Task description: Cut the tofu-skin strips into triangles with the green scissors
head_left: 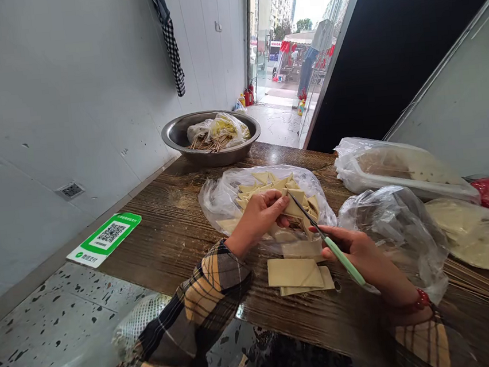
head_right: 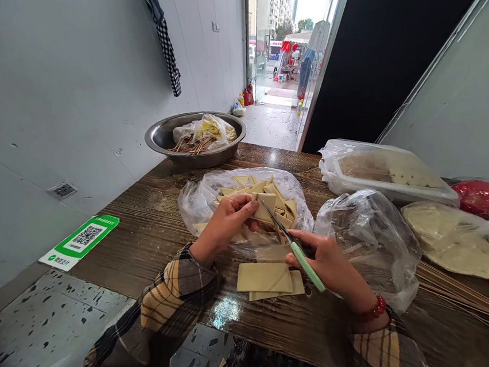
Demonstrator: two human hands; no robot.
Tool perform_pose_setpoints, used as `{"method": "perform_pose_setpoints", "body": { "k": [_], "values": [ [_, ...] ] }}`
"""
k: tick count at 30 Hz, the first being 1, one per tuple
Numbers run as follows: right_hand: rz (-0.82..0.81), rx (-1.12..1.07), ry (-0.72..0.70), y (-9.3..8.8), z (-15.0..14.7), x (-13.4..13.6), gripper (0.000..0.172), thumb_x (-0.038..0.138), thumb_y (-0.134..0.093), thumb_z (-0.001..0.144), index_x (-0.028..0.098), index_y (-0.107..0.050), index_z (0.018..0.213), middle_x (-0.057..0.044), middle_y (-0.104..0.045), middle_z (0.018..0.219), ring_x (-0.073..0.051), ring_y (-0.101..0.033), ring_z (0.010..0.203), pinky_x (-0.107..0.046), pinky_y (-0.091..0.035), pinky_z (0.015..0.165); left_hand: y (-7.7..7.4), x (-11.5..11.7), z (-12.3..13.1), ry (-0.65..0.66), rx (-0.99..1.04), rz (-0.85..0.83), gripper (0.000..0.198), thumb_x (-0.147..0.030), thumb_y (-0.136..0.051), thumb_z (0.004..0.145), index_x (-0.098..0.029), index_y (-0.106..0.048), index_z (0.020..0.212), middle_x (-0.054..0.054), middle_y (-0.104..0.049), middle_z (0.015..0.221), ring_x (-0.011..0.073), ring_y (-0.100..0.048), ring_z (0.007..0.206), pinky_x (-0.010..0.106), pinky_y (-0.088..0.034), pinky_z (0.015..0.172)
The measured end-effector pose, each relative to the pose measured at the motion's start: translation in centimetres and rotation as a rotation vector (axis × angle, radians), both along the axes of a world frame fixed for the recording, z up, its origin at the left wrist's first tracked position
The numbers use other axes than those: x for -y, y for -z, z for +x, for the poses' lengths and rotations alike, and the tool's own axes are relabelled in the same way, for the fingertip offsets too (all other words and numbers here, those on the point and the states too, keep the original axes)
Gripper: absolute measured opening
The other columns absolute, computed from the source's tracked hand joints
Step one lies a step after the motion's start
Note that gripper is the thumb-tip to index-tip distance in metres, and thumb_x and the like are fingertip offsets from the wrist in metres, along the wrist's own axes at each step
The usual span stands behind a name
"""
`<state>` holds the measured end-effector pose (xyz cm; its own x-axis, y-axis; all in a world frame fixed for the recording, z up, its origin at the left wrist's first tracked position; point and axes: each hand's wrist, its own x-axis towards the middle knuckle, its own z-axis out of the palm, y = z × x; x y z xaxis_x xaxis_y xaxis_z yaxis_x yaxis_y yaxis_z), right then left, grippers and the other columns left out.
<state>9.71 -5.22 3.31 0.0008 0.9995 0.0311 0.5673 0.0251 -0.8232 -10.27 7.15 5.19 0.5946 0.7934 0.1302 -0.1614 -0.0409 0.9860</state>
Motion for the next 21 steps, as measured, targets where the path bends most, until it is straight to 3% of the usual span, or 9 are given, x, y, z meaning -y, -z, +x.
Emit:
{"method": "perform_pose_setpoints", "body": {
  "k": [13, 21],
  "values": [
    [-0.008, 0.011, -0.002, -0.58, -0.43, -0.01, 0.058, 0.039, -0.071, 0.075, 0.012, -0.066, 0.127, -0.01, -0.075, 0.098, -0.027, -0.067, 0.089, -0.038, -0.054, 0.081, -0.71, 0.49, -0.23, 0.122, -0.123, 0.074, 0.037, -0.048, -0.062, 0.082, -0.012, -0.059, 0.071, -0.002, -0.056, 0.06, 0.0067, -0.054, 0.047, 0.017, -0.037, 0.046],
    [0.031, 0.025, 0.02, -0.55, -0.5, -0.15, 0.051, 0.043, -0.066, 0.079, 0.013, -0.071, 0.12, -0.006, -0.075, 0.085, -0.022, -0.065, 0.075, -0.032, -0.053, 0.068, -0.88, 0.59, -0.28, 0.113, -0.127, 0.064, 0.034, -0.045, -0.061, 0.083, -0.013, -0.058, 0.072, -0.002, -0.058, 0.063, 0.0062, -0.054, 0.048, 0.017, -0.037, 0.046]
  ]
}}
